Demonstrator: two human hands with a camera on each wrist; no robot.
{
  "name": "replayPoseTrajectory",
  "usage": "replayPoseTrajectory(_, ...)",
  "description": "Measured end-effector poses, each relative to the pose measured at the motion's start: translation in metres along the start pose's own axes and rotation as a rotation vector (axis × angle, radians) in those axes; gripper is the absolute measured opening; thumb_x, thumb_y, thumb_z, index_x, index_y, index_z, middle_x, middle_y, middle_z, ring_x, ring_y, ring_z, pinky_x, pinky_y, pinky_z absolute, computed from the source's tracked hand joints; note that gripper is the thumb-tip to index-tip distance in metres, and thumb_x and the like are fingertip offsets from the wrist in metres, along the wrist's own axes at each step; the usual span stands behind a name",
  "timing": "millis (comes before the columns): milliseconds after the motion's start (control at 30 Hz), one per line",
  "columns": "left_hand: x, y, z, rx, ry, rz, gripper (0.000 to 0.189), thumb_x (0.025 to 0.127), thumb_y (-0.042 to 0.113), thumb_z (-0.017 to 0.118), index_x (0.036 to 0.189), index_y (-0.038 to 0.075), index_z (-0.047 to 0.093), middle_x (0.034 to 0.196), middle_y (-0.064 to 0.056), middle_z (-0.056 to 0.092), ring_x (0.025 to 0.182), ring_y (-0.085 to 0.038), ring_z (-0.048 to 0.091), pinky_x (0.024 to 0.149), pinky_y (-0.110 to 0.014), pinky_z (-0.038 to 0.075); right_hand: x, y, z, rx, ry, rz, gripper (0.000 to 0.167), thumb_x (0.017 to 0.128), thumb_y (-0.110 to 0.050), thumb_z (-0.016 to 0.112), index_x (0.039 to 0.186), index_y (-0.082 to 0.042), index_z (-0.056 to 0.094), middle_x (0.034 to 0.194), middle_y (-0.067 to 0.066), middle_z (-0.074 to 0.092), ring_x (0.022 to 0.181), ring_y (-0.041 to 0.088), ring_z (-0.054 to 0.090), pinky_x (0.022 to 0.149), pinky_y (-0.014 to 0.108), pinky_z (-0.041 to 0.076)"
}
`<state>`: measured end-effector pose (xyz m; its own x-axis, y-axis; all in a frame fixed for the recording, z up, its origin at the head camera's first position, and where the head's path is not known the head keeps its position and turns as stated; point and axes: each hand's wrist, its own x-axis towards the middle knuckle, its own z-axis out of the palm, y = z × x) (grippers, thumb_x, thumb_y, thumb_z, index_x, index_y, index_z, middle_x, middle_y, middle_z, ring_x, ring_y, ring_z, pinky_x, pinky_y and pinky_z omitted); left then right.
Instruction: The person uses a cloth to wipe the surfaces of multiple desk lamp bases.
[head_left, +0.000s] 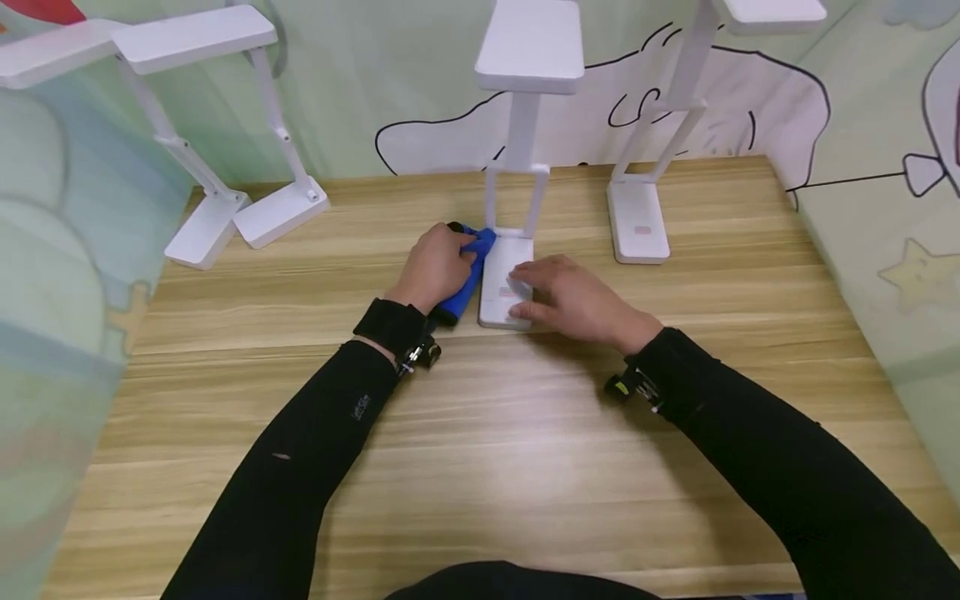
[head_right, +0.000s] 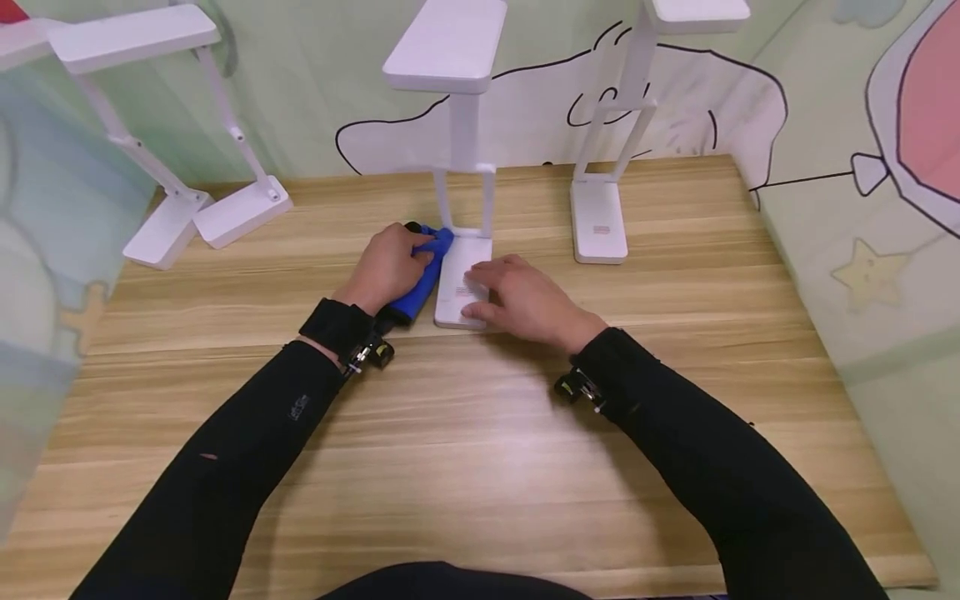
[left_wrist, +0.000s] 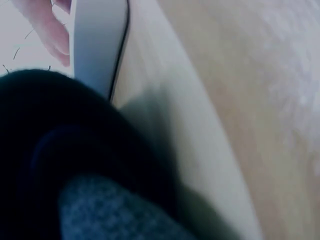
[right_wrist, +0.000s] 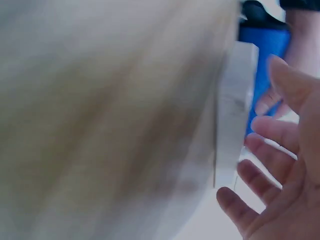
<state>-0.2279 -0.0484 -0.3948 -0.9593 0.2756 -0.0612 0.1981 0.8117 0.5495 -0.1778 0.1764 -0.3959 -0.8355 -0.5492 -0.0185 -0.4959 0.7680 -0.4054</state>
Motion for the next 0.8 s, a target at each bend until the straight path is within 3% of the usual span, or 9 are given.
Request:
replayPoseTrajectory(133,-0.006,0.004,0.004,0.023,0.031,0.004,0.031,0.099,0.017,0.057,0.126,0.008,0.069,0.127,-0.011,0.069,0.113,-0.022,0.063,0.096,-0.035,0.053,0.013,0.003,-0.003,0.112,0.1,0.265,0.055,0.096,-0.043,0.063,0.134,-0.003,0.06,0.119,0.016,0.07,0.107,0.029,0.066,0.091,0.044,0.052)
replayPoseTrajectory(233,-0.01,0.005,0.006,0.039,0.031,0.014,0.03,0.099,0.017,0.058,0.125,0.008,0.07,0.126,-0.013,0.068,0.114,-0.024,0.062,0.097,-0.036,0.052,0.023,0.005,-0.001,0.168,0.105,0.393,0.049,0.096,-0.044,0.062,0.123,-0.003,0.066,0.099,0.013,0.073,0.087,0.024,0.065,0.073,0.036,0.05)
replayPoseTrajectory(333,-0.009,0.006,0.005,0.038,0.026,0.014,0.031,0.098,0.018,0.059,0.125,0.008,0.069,0.127,-0.012,0.068,0.115,-0.025,0.063,0.097,-0.037,0.053,0.029,0.005,0.0,0.191,0.071,0.432,0.042,0.095,-0.044,0.064,0.112,-0.006,0.072,0.087,0.01,0.071,0.076,0.021,0.06,0.063,0.03,0.044)
replayPoseTrajectory(500,0.001,0.007,0.002,-0.006,0.031,-0.033,0.033,0.1,0.021,0.058,0.13,0.012,0.067,0.132,-0.009,0.067,0.122,-0.025,0.062,0.101,-0.038,0.051,0.031,0.004,-0.001,0.187,0.058,0.446,0.039,0.094,-0.042,0.066,0.109,-0.007,0.075,0.084,0.008,0.073,0.072,0.019,0.058,0.059,0.027,0.041)
replayPoseTrajectory(600,0.001,0.007,0.001,-0.033,-0.016,-0.035,0.033,0.099,0.022,0.06,0.13,0.014,0.067,0.134,-0.008,0.066,0.126,-0.024,0.06,0.105,-0.037,0.05,0.031,0.004,-0.001,0.198,0.059,0.458,0.041,0.094,-0.043,0.066,0.111,-0.007,0.075,0.084,0.008,0.073,0.071,0.019,0.059,0.059,0.027,0.042)
replayPoseTrajectory(800,-0.029,0.011,0.003,-0.019,-0.127,0.052,0.032,0.098,0.024,0.063,0.129,0.017,0.068,0.134,-0.009,0.066,0.124,-0.023,0.061,0.102,-0.035,0.051,0.027,0.006,-0.003,0.206,0.06,0.486,0.044,0.093,-0.043,0.067,0.115,-0.005,0.073,0.083,0.008,0.072,0.069,0.018,0.06,0.056,0.027,0.043)
